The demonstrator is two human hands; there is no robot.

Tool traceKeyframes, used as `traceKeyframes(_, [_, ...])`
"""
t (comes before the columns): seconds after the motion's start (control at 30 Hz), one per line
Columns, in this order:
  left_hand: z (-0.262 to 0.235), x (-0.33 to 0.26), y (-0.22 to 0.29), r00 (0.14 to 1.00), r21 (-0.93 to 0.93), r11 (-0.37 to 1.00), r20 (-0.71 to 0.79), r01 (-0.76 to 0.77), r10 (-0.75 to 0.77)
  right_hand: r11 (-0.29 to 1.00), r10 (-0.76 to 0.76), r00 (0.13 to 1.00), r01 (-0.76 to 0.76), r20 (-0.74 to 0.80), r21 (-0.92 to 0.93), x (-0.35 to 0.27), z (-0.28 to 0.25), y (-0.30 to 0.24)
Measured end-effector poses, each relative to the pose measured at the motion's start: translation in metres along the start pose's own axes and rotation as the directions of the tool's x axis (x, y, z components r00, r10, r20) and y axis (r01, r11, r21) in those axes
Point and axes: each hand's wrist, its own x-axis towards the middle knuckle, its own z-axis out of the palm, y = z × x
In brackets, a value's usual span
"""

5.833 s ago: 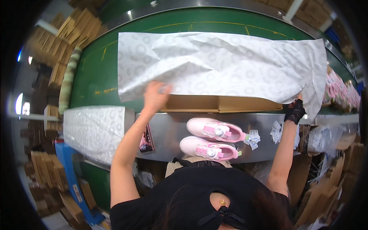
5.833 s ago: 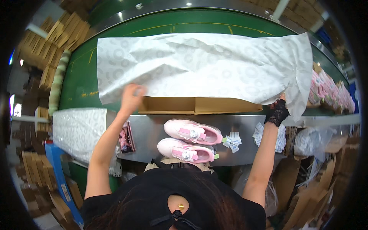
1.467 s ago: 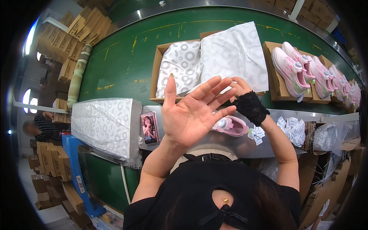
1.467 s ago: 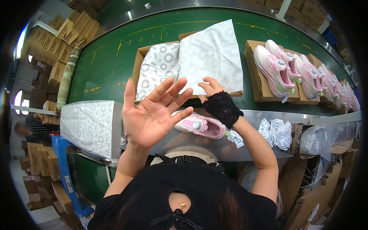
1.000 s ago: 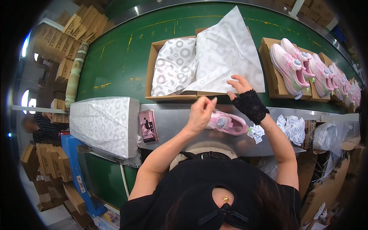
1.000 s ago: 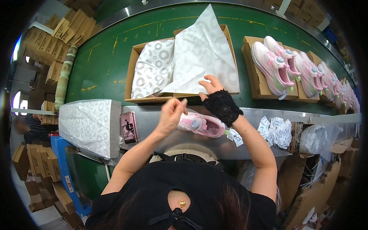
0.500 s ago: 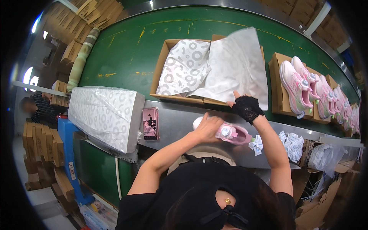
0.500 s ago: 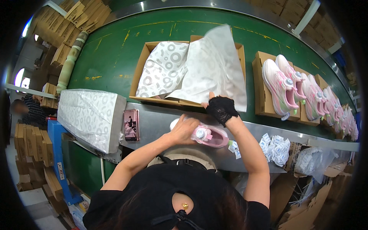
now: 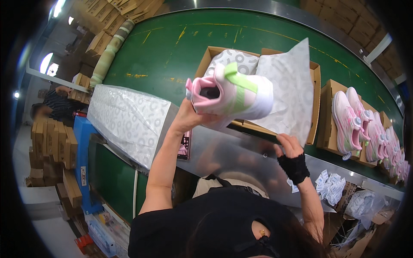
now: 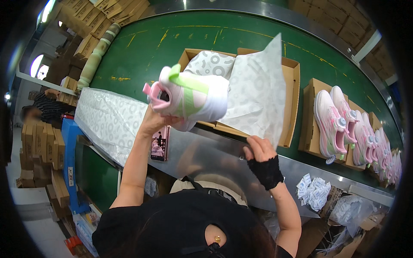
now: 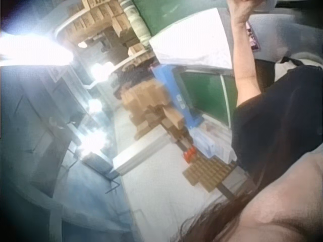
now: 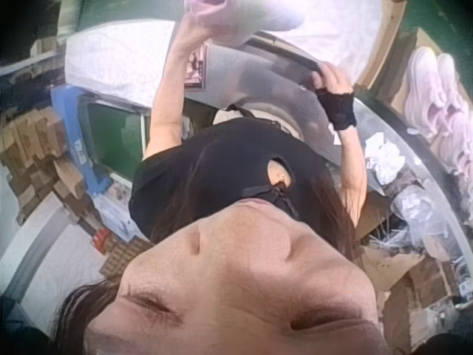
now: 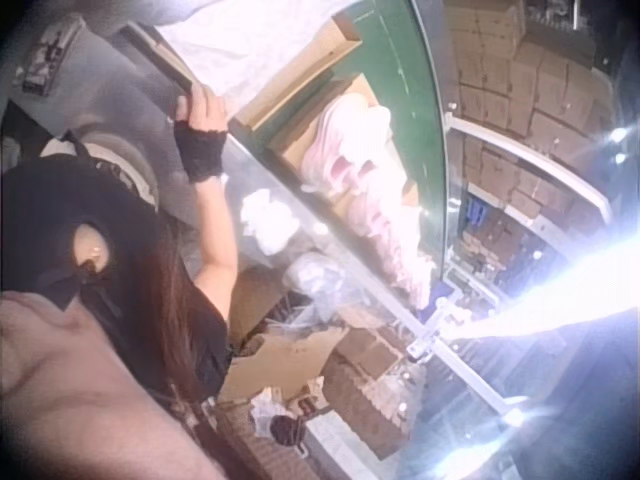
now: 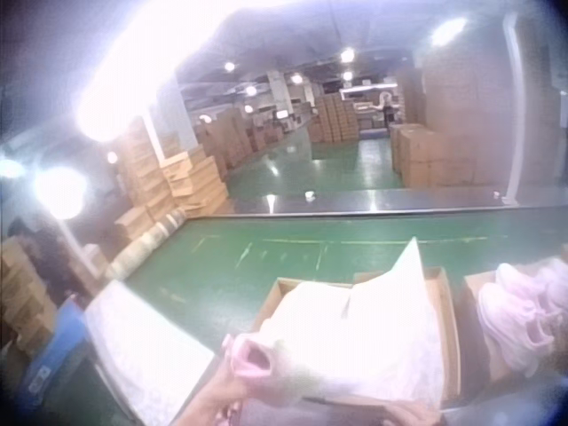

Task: The person lines shoe boxes with wrapping paper, packs shoes into the boxes, closes the lids, and places the packaged boxes onto the conveyor belt.

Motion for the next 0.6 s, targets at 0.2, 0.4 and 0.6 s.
traceKeyframes(0.2, [0.03,0.077,-0.084,0.955,-0.645,0.741,-0.059,0.185,-0.29,0.988,-0.03,0.982,0.002,0.185,0.154,-0.032,0.018,-0.012])
traceKeyframes(0.4, [0.094,0.098,-0.16,0.799,-0.485,0.682,0.059,0.547,-0.599,0.108,0.609,0.653,-0.631,0.451,0.768,-0.062,0.072,0.026])
traceKeyframes(0.6, [0.105,0.073,-0.105,0.728,-0.391,0.63,0.51,0.671,-0.459,0.124,0.842,0.525,-0.415,0.126,0.901,0.002,0.074,0.054])
